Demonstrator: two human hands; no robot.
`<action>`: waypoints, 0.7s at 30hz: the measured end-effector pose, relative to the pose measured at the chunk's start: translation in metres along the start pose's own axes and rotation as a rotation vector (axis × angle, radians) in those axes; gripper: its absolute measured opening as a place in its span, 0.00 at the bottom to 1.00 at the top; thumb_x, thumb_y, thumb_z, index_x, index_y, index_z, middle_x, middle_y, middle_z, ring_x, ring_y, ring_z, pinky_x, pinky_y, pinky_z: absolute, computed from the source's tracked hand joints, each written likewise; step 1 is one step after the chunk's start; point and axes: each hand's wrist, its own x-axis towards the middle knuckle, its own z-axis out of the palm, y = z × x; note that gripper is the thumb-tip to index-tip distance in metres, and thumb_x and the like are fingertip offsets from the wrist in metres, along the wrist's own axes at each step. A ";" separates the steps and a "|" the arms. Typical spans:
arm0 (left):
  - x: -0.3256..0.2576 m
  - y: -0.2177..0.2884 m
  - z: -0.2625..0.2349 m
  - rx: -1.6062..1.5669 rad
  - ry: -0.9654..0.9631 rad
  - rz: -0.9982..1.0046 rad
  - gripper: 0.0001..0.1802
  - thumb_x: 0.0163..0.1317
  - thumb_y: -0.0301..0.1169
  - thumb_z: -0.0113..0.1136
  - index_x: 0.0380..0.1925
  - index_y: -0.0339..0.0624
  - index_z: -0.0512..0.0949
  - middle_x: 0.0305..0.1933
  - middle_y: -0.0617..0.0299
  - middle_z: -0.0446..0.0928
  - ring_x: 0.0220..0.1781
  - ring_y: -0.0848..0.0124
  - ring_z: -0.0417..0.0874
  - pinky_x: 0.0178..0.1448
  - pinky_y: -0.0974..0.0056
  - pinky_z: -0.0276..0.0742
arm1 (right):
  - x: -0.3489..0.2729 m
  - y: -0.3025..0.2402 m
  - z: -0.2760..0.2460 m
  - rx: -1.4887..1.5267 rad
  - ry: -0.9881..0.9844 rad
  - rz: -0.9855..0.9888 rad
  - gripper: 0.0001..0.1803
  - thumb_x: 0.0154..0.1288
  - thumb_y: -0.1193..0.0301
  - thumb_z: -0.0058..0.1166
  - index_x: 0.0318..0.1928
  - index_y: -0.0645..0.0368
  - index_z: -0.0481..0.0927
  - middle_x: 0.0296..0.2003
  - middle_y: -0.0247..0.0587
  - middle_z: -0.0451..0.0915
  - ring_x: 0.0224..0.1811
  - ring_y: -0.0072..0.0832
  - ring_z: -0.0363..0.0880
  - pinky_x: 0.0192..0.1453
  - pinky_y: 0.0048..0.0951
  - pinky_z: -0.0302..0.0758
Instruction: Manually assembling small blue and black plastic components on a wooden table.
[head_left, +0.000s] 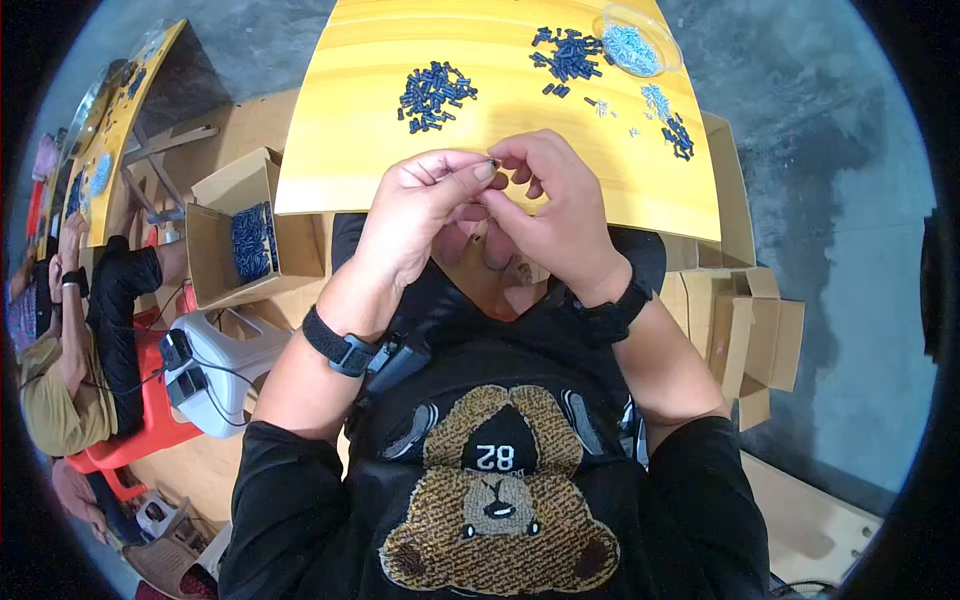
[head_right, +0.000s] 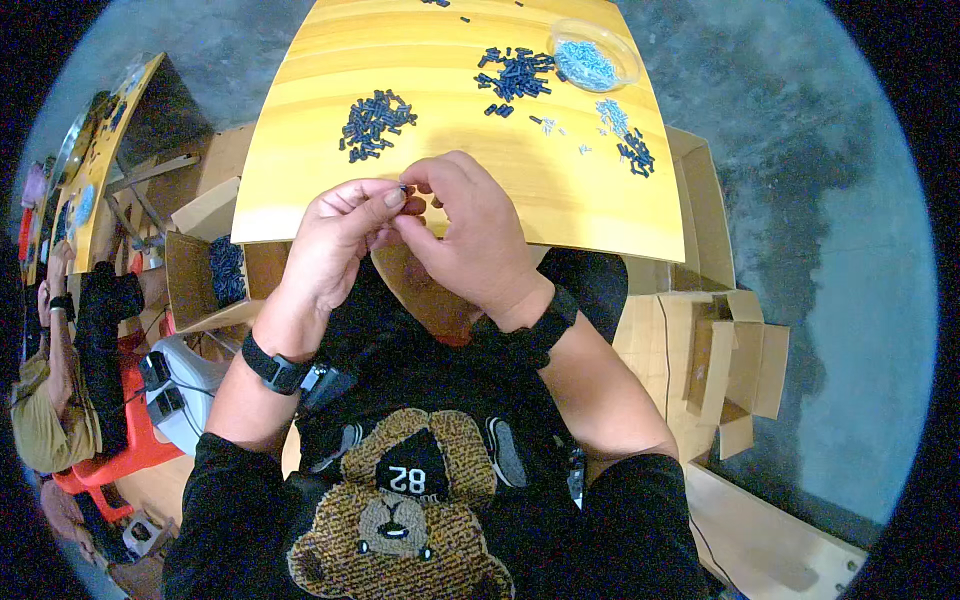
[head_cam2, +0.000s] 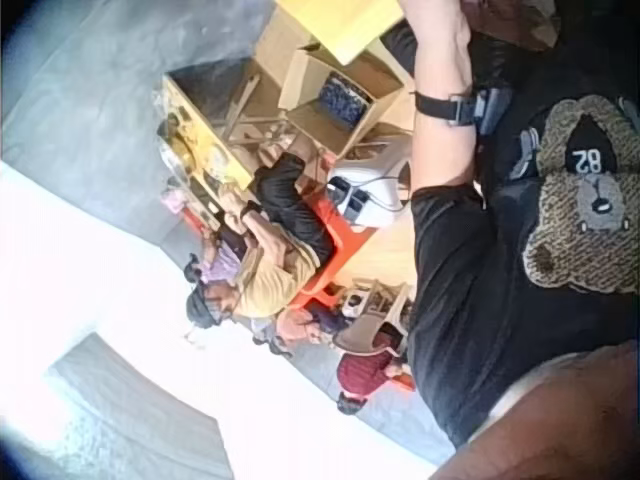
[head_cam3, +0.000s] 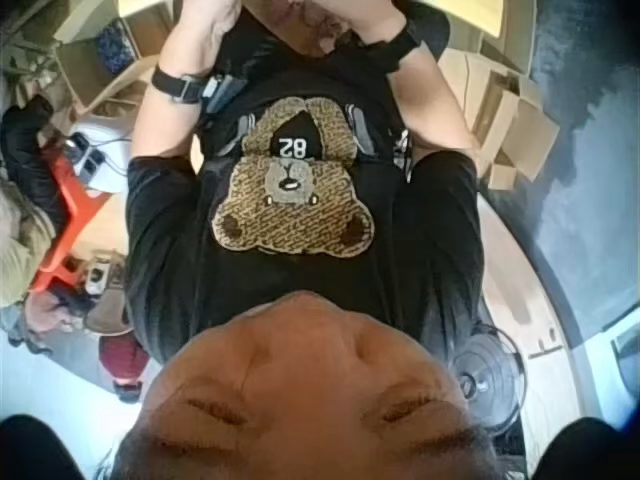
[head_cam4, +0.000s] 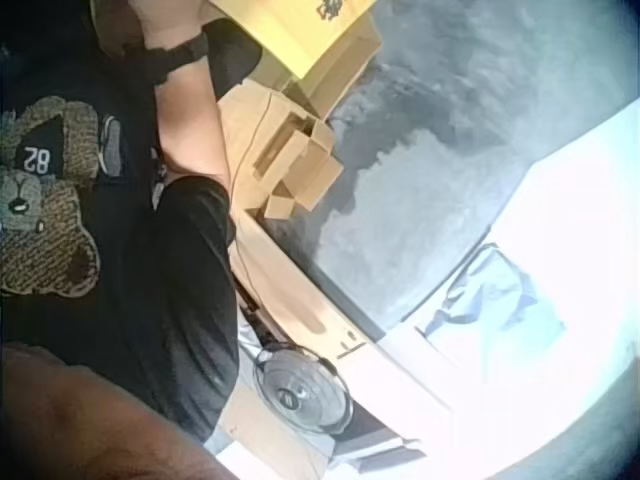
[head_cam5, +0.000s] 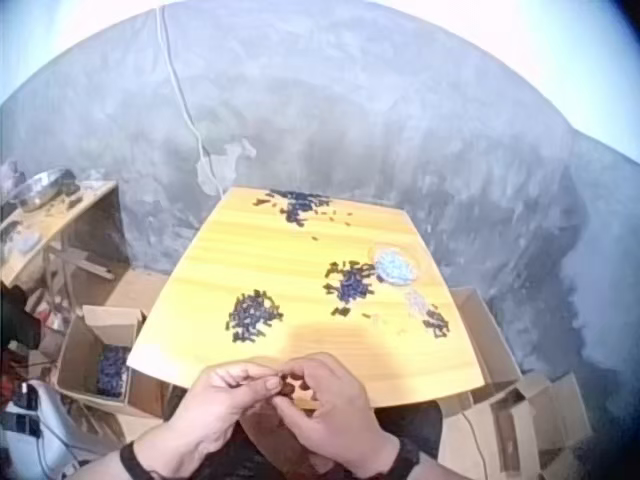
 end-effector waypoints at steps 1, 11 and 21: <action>-0.001 0.001 0.002 -0.052 0.008 -0.031 0.09 0.60 0.30 0.60 0.38 0.37 0.79 0.36 0.59 0.82 0.34 0.74 0.82 0.40 0.72 0.78 | 0.000 0.000 0.001 0.001 0.029 0.008 0.14 0.50 0.74 0.58 0.39 0.60 0.74 0.34 0.46 0.75 0.38 0.40 0.76 0.42 0.35 0.74; 0.000 -0.004 0.002 -0.157 -0.013 -0.115 0.09 0.61 0.30 0.59 0.37 0.37 0.80 0.35 0.60 0.81 0.34 0.75 0.81 0.39 0.73 0.78 | 0.002 0.010 0.000 -0.139 0.041 -0.143 0.11 0.47 0.75 0.57 0.35 0.60 0.74 0.31 0.45 0.73 0.36 0.43 0.74 0.39 0.37 0.73; 0.007 -0.009 -0.002 -0.093 0.021 -0.119 0.07 0.62 0.29 0.59 0.35 0.37 0.81 0.32 0.62 0.81 0.28 0.80 0.78 0.33 0.77 0.74 | 0.004 0.013 0.003 -0.160 0.087 -0.176 0.07 0.48 0.74 0.55 0.30 0.60 0.73 0.29 0.44 0.72 0.35 0.42 0.73 0.37 0.37 0.73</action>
